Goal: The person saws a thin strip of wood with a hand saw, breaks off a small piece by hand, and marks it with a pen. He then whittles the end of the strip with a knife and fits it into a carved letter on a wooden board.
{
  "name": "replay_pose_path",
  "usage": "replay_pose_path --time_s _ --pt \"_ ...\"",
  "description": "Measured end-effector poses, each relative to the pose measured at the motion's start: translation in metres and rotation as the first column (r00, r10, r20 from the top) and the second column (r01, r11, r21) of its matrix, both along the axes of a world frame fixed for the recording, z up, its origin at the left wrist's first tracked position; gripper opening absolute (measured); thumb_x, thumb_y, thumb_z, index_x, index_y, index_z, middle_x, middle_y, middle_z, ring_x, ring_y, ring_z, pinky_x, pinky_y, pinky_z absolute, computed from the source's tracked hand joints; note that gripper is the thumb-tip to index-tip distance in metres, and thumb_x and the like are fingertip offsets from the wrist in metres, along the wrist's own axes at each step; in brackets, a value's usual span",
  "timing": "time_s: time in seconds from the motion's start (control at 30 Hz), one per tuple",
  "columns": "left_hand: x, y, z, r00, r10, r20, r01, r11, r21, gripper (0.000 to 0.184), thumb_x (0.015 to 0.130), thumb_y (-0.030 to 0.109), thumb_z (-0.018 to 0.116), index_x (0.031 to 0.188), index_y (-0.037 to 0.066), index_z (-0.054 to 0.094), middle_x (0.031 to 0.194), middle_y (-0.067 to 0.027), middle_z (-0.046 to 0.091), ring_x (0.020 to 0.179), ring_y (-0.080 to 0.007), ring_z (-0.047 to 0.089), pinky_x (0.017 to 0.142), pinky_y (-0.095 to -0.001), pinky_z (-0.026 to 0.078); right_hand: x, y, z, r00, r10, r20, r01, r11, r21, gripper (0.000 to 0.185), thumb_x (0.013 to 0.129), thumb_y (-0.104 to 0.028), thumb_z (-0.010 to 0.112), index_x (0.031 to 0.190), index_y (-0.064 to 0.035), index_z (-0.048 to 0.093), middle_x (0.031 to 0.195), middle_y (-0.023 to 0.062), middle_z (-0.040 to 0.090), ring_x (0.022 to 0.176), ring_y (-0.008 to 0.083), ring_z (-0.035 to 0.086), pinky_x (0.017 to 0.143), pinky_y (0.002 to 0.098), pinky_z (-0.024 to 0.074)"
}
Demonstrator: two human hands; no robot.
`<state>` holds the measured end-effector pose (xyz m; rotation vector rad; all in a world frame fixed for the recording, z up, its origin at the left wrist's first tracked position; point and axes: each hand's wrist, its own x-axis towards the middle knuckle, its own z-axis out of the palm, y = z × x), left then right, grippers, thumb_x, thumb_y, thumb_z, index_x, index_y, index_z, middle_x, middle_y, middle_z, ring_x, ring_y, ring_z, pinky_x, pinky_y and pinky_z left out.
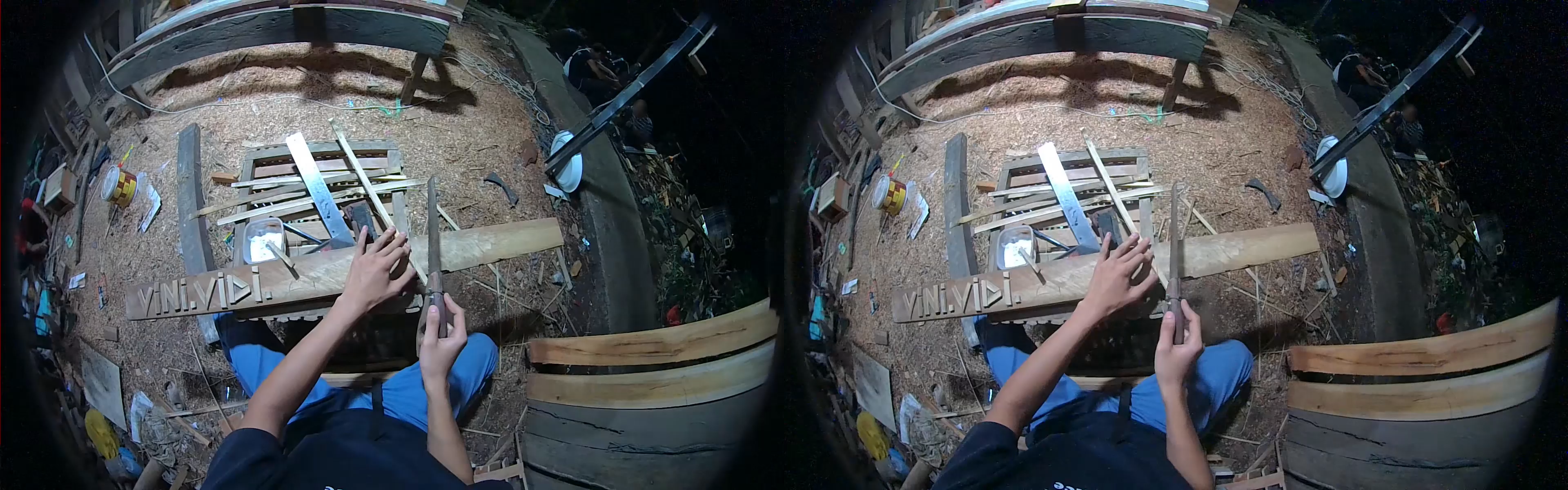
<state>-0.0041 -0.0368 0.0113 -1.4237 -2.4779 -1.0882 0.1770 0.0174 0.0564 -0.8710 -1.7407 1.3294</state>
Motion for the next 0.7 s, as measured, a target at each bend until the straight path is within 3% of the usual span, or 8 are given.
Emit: replay_pose_path --time_s 0.07,0.17,0.43,0.5,0.6,0.67,0.7 --pt "0.002 0.0 0.005 1.0 -0.001 -0.016 0.001 1.0 0.009 0.044 0.095 0.041 0.068 0.122 0.007 0.072 0.15 -0.0089 0.059 0.148 -0.0285 0.046 0.127 -0.0608 0.016 -0.001 0.002 0.0 0.998 0.034 0.061 -0.025 0.99 -0.137 0.036 0.103 -0.011 0.065 0.134 0.007 0.06 0.112 0.0142 0.072 0.094 0.0148 0.069 0.078 0.0298 0.0555" --pt "0.003 -0.002 0.011 1.0 -0.006 -0.019 0.006 1.0 0.01 0.045 0.094 0.04 0.069 0.124 0.008 0.072 0.15 -0.0088 0.06 0.148 -0.0288 0.045 0.127 -0.0603 0.016 -0.005 0.004 -0.009 1.0 0.017 -0.009 -0.017 0.999 -0.051 0.035 0.103 -0.012 0.065 0.133 0.006 0.061 0.111 0.0142 0.072 0.094 0.0153 0.069 0.078 0.0301 0.0558" --pt "-0.002 -0.001 0.001 0.998 -0.037 0.057 0.034 0.998 0.044 0.036 0.097 0.031 0.067 0.123 0.008 0.072 0.145 -0.0101 0.063 0.146 -0.0323 0.047 0.126 -0.0589 0.022 0.002 0.0 -0.014 0.998 0.032 0.056 -0.025 0.992 -0.121 0.036 0.104 -0.014 0.065 0.133 0.0067 0.061 0.114 0.0142 0.071 0.092 0.0157 0.068 0.077 0.031 0.0558" --pt "-0.002 0.0 0.0 0.999 -0.034 0.034 0.032 0.998 0.047 0.029 0.097 0.029 0.069 0.118 0.009 0.072 0.146 -0.0087 0.063 0.146 -0.0316 0.047 0.126 -0.0575 0.024 0.002 -0.002 -0.014 0.997 0.044 0.071 -0.03 0.983 -0.181 0.036 0.104 -0.014 0.065 0.133 0.007 0.06 0.114 0.0142 0.071 0.091 0.0155 0.067 0.077 0.0312 0.0557" --pt "0.0 0.002 -0.003 0.999 -0.038 -0.01 0.038 0.998 0.055 0.033 0.098 0.029 0.068 0.122 0.007 0.07 0.145 -0.0111 0.062 0.147 -0.0317 0.046 0.126 -0.057 0.023 0.0 0.002 -0.03 1.0 0.023 0.013 -0.021 0.989 -0.147 0.036 0.104 -0.015 0.065 0.133 0.0064 0.061 0.111 0.0136 0.07 0.089 0.0145 0.066 0.075 0.031 0.0554" --pt "0.0 0.0 -0.007 0.997 -0.076 -0.015 0.076 0.995 0.063 0.036 0.098 0.029 0.067 0.124 0.005 0.069 0.145 -0.0128 0.062 0.147 -0.0319 0.046 0.127 -0.0565 0.022 0.0 0.006 -0.038 0.999 0.005 -0.037 -0.007 0.998 -0.062 0.03 0.105 -0.015 0.063 0.132 -0.0016 0.059 0.077 -0.0006 0.064 0.051 0.0032 0.048 0.042 0.0226 0.0336" --pt "0.0 0.0 -0.006 0.993 -0.118 -0.023 0.12 0.99 0.071 0.039 0.098 0.03 0.066 0.125 0.002 0.067 0.145 -0.0144 0.062 0.147 -0.0322 0.046 0.128 -0.056 0.021 0.0 0.006 -0.034 0.999 0.005 -0.035 -0.007 0.998 -0.06 0.03 0.105 -0.015 0.063 0.132 -0.0016 0.059 0.077 -0.0006 0.064 0.051 0.0032 0.048 0.042 0.0226 0.0336"
